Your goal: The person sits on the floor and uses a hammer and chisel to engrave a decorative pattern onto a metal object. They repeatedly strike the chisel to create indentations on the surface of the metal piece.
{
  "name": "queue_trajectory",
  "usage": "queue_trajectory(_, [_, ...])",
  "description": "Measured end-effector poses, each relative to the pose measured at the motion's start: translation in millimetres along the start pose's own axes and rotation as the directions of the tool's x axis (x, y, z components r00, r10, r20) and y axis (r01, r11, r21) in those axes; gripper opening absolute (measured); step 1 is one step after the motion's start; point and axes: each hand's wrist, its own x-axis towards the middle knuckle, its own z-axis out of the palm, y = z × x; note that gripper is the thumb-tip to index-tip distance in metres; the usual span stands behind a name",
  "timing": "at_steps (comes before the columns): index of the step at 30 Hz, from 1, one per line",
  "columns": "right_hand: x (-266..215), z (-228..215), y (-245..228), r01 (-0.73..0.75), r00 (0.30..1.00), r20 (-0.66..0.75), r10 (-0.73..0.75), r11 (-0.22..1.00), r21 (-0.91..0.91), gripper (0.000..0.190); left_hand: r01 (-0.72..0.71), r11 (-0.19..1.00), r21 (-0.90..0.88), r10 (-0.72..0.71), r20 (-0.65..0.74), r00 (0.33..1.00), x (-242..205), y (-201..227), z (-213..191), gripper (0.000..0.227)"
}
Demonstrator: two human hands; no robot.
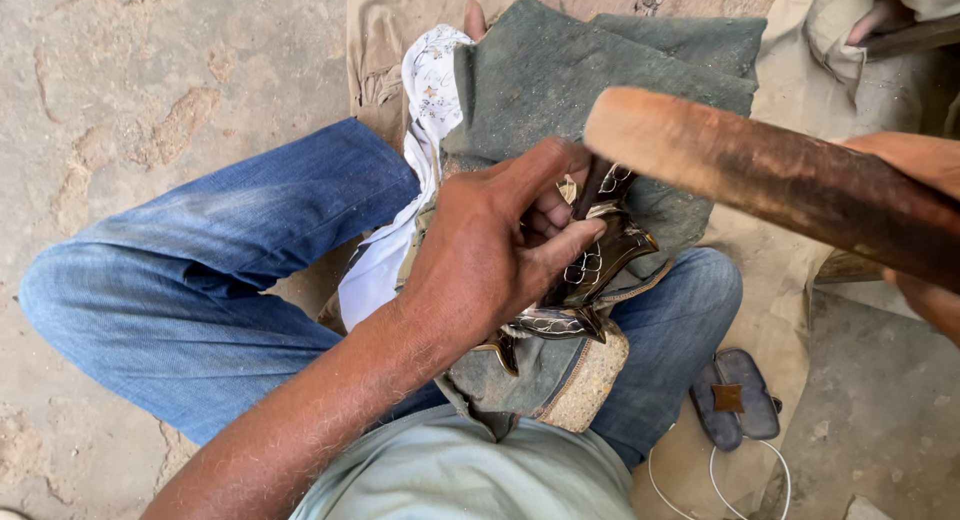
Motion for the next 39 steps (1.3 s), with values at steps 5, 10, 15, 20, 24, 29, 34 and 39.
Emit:
queue_trajectory(5, [10,-29,-53,-0.049,0.995,0.088,0.036,0.987,0.152,0.05,-0.173,0.985,0.019,0.172,0.046,0.984,4,1,-2,0.041])
queue_trajectory(10, [21,-40,-118,-0.362,0.918,0.127,0.377,0.924,-0.123,0.034,-0.09,0.996,0.029,0.089,0.011,0.996,3,6,-1,0.041])
queue_trajectory(15, [24,-61,-168,-0.089,0.99,0.103,0.095,0.994,-0.064,0.043,-0.03,0.999,-0.016,0.029,-0.083,0.996,-10,5,3,0.04])
queue_trajectory(20, [27,-77,-198,0.22,0.975,0.05,-0.215,0.96,-0.174,0.056,-0.013,0.998,-0.057,0.002,-0.186,0.982,-18,-4,12,0.037])
queue_trajectory(24, [54,-72,-197,0.09,0.985,0.14,-0.106,0.989,0.113,0.061,0.036,0.995,-0.092,-0.056,-0.228,0.972,-17,-6,15,0.031])
queue_trajectory(29, [56,-88,-181,-0.126,0.945,0.327,0.024,0.948,0.293,0.048,-0.003,0.999,-0.052,-0.01,-0.255,0.967,-20,-6,15,0.03])
queue_trajectory(34, [-16,-61,-208,-0.099,0.972,-0.219,0.088,0.994,-0.042,0.038,-0.067,0.968,-0.243,-0.031,-0.379,0.925,-27,-14,4,0.025])
queue_trajectory(39, [-35,24,-243,-0.082,0.883,-0.342,0.321,0.824,0.561,0.031,0.106,0.845,-0.524,-0.182,-0.096,0.979,-18,-28,-9,0.028])
